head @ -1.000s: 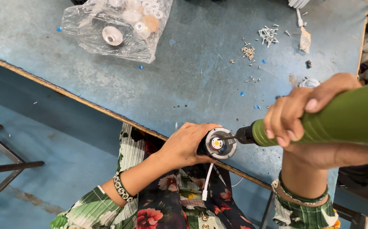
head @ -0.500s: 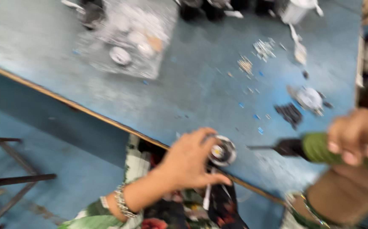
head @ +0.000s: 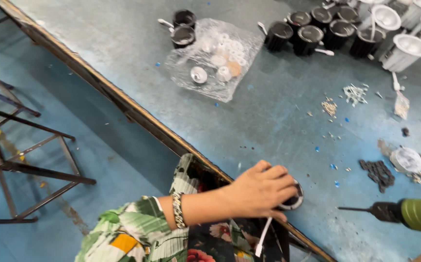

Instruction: The person assembles LED light fixtures by inserting a small LED module into a black cylindrical housing and securing it with a screwdriver. They then attach a white plastic clip to the housing and fasten it with a screw. The process is repeated for multiple units on a blue workbench.

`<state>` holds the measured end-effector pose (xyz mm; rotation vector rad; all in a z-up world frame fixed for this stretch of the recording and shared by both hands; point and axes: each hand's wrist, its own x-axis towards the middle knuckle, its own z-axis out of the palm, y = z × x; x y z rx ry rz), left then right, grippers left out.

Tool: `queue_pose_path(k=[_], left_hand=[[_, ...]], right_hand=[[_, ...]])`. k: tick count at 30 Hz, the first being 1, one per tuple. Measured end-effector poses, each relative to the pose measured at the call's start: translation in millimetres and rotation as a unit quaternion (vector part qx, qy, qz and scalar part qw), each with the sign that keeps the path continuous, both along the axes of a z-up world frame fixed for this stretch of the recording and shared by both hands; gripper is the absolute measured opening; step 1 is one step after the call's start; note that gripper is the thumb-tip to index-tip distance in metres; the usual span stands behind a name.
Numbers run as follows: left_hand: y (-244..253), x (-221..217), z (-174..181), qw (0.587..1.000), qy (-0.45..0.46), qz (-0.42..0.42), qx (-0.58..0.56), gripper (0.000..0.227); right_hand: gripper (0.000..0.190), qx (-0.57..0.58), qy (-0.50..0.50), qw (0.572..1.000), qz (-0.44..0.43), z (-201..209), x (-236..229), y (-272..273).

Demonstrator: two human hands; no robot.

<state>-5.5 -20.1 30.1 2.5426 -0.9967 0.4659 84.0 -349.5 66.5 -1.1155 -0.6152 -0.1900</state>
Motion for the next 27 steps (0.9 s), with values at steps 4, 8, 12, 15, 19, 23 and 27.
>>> queue_pose_path(k=[4, 8, 12, 15, 19, 23, 27], left_hand=[[16, 13, 2, 0.998, -0.004, -0.050, 0.021, 0.062], [17, 18, 8, 0.997, 0.009, -0.078, 0.019, 0.062], [18, 22, 18, 0.995, 0.043, -0.087, 0.024, 0.069], [16, 20, 21, 0.995, 0.047, -0.084, 0.012, 0.068], [15, 17, 21, 0.996, 0.040, -0.078, 0.015, 0.064], [15, 15, 19, 0.997, 0.024, -0.076, 0.012, 0.057], [15, 14, 15, 0.998, 0.000, -0.064, 0.023, 0.051]], right_hand=[[0.038, -0.025, 0.018, 0.999, -0.039, 7, -20, -12], [0.043, -0.044, 0.035, 0.996, -0.074, 10, -36, -19], [0.048, -0.042, 0.039, 0.994, -0.093, 8, -47, -19], [0.051, -0.030, 0.040, 0.995, -0.091, 4, -56, -17], [0.037, -0.013, 0.061, 0.993, -0.104, 2, -63, -19], [0.026, -0.004, 0.056, 0.994, -0.098, -8, -76, -23], [0.017, -0.010, 0.039, 0.997, -0.069, -22, -82, -46]])
